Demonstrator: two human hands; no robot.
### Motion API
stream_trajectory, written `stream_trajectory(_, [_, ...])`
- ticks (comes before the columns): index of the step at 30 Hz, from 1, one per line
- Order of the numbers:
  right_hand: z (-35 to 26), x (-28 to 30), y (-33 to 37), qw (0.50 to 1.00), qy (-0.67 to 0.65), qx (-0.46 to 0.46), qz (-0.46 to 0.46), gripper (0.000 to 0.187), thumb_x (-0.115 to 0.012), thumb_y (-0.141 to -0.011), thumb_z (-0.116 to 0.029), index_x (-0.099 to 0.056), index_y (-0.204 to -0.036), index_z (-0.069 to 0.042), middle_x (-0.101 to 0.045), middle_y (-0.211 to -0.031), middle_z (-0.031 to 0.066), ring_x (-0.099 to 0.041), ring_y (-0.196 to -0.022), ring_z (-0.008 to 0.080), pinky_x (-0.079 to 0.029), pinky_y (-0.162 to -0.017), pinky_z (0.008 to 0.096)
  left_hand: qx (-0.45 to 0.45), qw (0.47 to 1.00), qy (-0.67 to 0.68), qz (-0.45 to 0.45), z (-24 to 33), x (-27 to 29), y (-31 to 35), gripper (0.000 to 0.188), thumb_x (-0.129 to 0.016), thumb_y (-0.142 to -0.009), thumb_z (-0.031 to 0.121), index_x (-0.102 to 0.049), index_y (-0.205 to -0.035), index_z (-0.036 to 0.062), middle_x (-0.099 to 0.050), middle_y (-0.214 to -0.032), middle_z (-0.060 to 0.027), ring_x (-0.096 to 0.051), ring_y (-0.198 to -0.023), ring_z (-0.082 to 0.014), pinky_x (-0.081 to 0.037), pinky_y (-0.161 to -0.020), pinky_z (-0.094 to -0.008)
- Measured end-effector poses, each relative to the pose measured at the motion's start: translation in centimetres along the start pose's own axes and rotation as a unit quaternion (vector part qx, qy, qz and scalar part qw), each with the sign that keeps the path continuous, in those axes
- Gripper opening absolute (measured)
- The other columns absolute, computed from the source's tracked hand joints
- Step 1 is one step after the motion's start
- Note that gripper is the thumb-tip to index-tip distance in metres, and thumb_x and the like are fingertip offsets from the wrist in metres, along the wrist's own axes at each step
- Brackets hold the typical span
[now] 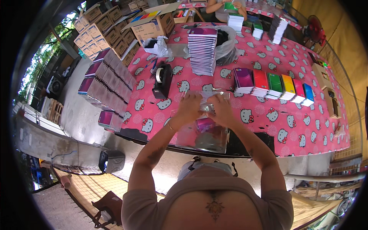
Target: The person places stacks of colored paper into clear plastic bags by hand and seals them using adhesive tape.
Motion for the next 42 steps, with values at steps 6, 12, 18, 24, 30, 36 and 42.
stream_trajectory(6, [6.1, -4.6, 2.3, 0.868, -0.432, -0.244, -0.02, 0.051, -0.078, -0.08, -0.013, -0.051, -0.123, -0.01, -0.049, -0.115, 0.0073, -0.051, -0.108, 0.0189, -0.049, -0.088, 0.034, 0.11, 0.917, 0.376, -0.069, -7.4, -3.7, -1.0, 0.05, -0.085, -0.077, 0.026, -0.063, -0.114, 0.0011, -0.066, -0.092, -0.0032, -0.06, -0.086, -0.0129, -0.05, -0.075, -0.0317])
stream_trajectory(12, [4.5, -7.1, 1.6, 0.826, -0.472, -0.303, 0.049, 0.045, -0.071, -0.078, -0.004, -0.051, -0.119, -0.011, -0.047, -0.11, 0.0064, -0.051, -0.101, 0.0173, -0.05, -0.084, 0.0308, 0.25, 0.903, 0.065, 0.344, -29.0, 10.4, 7.8, 0.029, -0.075, -0.086, 0.022, -0.066, -0.104, 0.0019, -0.06, -0.07, -0.0017, -0.051, -0.051, -0.0086, -0.044, -0.048, -0.0282])
stream_trajectory(18, [7.9, -6.8, 3.7, 0.818, -0.457, -0.34, 0.085, 0.05, -0.073, -0.071, -0.001, -0.054, -0.117, -0.008, -0.046, -0.11, 0.0067, -0.051, -0.102, 0.0188, -0.049, -0.084, 0.0294, 0.272, 0.795, 0.481, 0.248, -31.0, 4.2, 3.5, 0.021, -0.073, -0.087, 0.022, -0.067, -0.096, 0.0039, -0.057, -0.063, 0.0011, -0.045, -0.049, -0.0086, -0.047, -0.054, -0.0288])
stream_trajectory(24, [5.6, -7.9, 2.1, 0.837, -0.461, -0.284, 0.08, 0.045, -0.07, -0.075, -0.002, -0.053, -0.116, -0.008, -0.049, -0.106, 0.0045, -0.051, -0.101, 0.0161, -0.047, -0.084, 0.0292, 0.274, 0.777, 0.462, 0.329, -36.2, 3.5, 10.8, 0.015, -0.066, -0.086, 0.013, -0.073, -0.095, 0.0031, -0.07, -0.077, -0.0061, -0.063, -0.061, -0.0177, -0.051, -0.056, -0.0339])
stream_trajectory(30, [7.0, -6.6, 3.6, 0.835, -0.444, -0.315, 0.083, 0.046, -0.07, -0.08, -0.003, -0.049, -0.121, -0.008, -0.048, -0.112, 0.0059, -0.052, -0.102, 0.0167, -0.048, -0.084, 0.0303, 0.118, 0.986, 0.035, 0.108, -19.4, 9.0, 2.1, 0.017, -0.068, -0.084, 0.019, -0.074, -0.093, 0.0056, -0.071, -0.08, -0.0143, -0.069, -0.072, -0.0282, -0.055, -0.068, -0.0374])
stream_trajectory(36, [6.0, -5.7, 3.4, 0.795, -0.504, -0.336, 0.03, 0.053, -0.071, -0.082, -0.004, -0.044, -0.128, -0.01, -0.046, -0.117, 0.0087, -0.05, -0.107, 0.018, -0.049, -0.087, 0.0314, -0.203, 0.96, 0.009, -0.194, 2.5, 1.9, -4.3, 0.034, -0.076, -0.082, 0.033, -0.069, -0.084, 0.0004, -0.07, -0.078, -0.0127, -0.067, -0.069, -0.0243, -0.051, -0.064, -0.0356])
stream_trajectory(42, [5.7, -5.4, 2.9, 0.813, -0.511, -0.279, 0.029, 0.058, -0.075, -0.082, -0.005, -0.043, -0.13, -0.01, -0.045, -0.122, 0.0083, -0.044, -0.119, 0.0201, -0.046, -0.094, 0.0338, -0.146, 0.926, 0.055, -0.344, -3.6, -5.2, -8.1, 0.041, -0.076, -0.082, 0.044, -0.066, -0.085, 0.0044, -0.06, -0.071, -0.0003, -0.054, -0.058, -0.0142, -0.043, -0.055, -0.0302])
Point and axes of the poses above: each hand's wrist, its own y-axis away from the middle knuckle, its own x-axis out of the back of the hand, z = x × y, the point moved 10 cm from there along -y, towards the middle knuckle
